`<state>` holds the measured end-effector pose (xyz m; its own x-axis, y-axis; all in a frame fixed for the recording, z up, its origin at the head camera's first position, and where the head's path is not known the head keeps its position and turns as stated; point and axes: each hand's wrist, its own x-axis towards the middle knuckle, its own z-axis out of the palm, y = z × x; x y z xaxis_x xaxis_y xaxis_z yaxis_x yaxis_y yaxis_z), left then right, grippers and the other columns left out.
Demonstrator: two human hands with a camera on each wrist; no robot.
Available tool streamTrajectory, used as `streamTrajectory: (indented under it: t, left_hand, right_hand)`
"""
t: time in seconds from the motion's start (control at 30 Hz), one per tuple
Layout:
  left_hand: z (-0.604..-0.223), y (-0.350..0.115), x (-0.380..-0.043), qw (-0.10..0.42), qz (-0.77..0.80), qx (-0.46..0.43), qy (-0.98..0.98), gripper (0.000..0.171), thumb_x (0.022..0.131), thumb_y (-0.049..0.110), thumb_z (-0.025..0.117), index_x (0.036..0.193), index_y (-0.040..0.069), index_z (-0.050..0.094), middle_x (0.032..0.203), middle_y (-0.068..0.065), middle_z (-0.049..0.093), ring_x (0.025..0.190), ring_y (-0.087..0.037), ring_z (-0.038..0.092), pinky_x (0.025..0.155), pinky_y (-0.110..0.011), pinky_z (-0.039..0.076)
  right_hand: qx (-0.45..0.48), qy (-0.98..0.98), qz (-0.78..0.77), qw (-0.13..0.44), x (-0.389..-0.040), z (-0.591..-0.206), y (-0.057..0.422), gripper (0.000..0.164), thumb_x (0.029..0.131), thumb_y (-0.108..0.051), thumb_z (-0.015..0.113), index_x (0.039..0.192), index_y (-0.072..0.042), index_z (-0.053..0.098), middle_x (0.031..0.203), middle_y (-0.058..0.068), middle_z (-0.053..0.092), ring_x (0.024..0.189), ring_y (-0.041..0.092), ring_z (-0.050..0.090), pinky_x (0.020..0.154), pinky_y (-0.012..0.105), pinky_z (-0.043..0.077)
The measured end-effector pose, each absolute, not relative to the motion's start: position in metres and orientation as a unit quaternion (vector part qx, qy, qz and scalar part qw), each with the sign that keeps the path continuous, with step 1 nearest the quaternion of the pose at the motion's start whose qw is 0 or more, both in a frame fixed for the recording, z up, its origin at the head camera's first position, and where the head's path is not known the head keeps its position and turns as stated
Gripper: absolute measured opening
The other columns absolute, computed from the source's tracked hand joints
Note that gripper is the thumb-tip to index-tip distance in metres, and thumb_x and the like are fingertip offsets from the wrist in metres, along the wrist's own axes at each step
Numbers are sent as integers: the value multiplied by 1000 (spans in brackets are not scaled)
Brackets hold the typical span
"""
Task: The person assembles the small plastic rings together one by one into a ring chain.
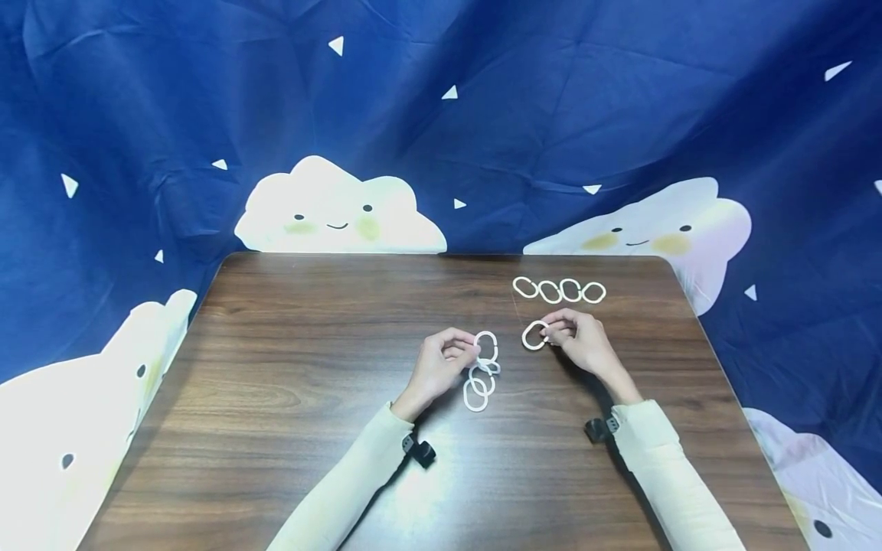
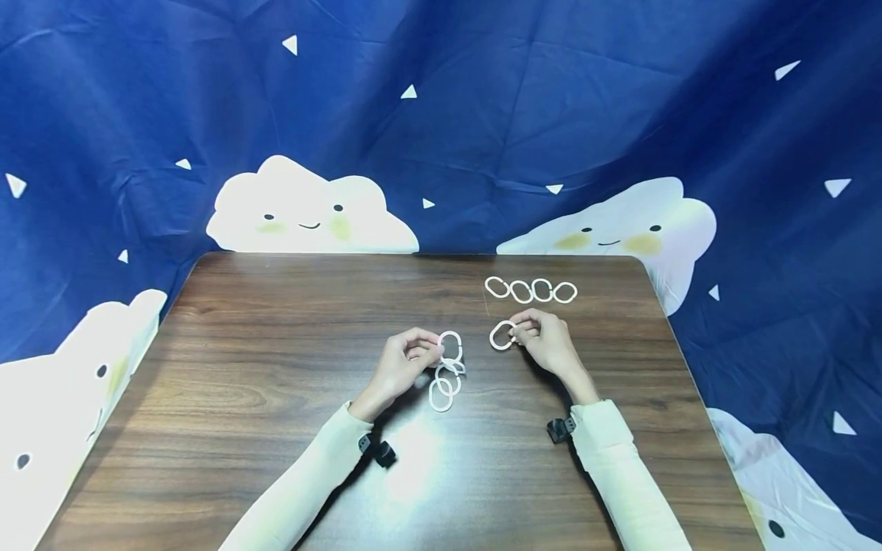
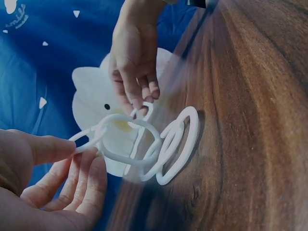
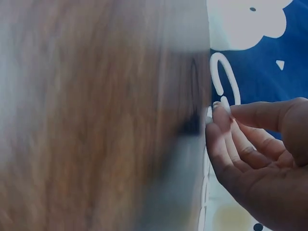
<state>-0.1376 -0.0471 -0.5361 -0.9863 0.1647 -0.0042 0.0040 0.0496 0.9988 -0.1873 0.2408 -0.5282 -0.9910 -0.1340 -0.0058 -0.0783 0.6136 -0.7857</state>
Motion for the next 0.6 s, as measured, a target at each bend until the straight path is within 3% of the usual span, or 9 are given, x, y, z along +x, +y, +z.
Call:
streamTrajectory:
  t: [0.13, 0.3, 0.4, 0.47, 0.6]
  left_hand:
    - [-536, -46, -138, 59, 686, 55, 723, 19, 93, 4, 75, 109, -5, 72, 99, -28, 75, 83, -36, 77, 79, -45, 66]
    - [-536, -46, -138, 57, 687, 55, 722, 20, 93, 4, 75, 110, -6, 72, 99, -26, 75, 73, -11, 72, 72, -28, 65]
    - [-536, -45, -138, 57, 689, 55, 721, 22, 93, 4, 75, 112, -8, 71, 99, -27, 75, 71, -5, 69, 72, -29, 65]
    - [-537, -45, -138, 58, 689, 54, 720, 23, 93, 3, 75, 112, -8, 71, 99, -27, 75, 73, -9, 71, 75, -35, 66]
    - [-535, -45, -138, 58, 687, 53, 723, 23, 93, 4, 75, 112, -8, 71, 100, -28, 75, 80, -31, 76, 79, -48, 65]
  right_hand:
    - [-69, 891, -448, 31, -182, -525, 233, 17, 97, -8, 71, 112, 0, 73, 100, 19, 79, 75, -1, 69, 64, 11, 54]
    - [-82, 868, -488, 34, -176, -519, 224, 18, 97, -9, 72, 112, 2, 72, 101, 21, 79, 76, 3, 73, 65, 12, 56]
    - [-89, 858, -505, 38, -173, -516, 219, 21, 98, -10, 72, 114, 4, 71, 102, 22, 79, 80, 7, 75, 69, 12, 58]
    - [-93, 850, -517, 42, -171, -514, 216, 23, 98, -9, 72, 115, 5, 70, 104, 24, 78, 82, 10, 77, 73, 13, 60]
    - [-97, 834, -541, 47, -169, -511, 211, 23, 98, -7, 71, 116, 7, 68, 105, 28, 76, 85, 13, 78, 76, 15, 62]
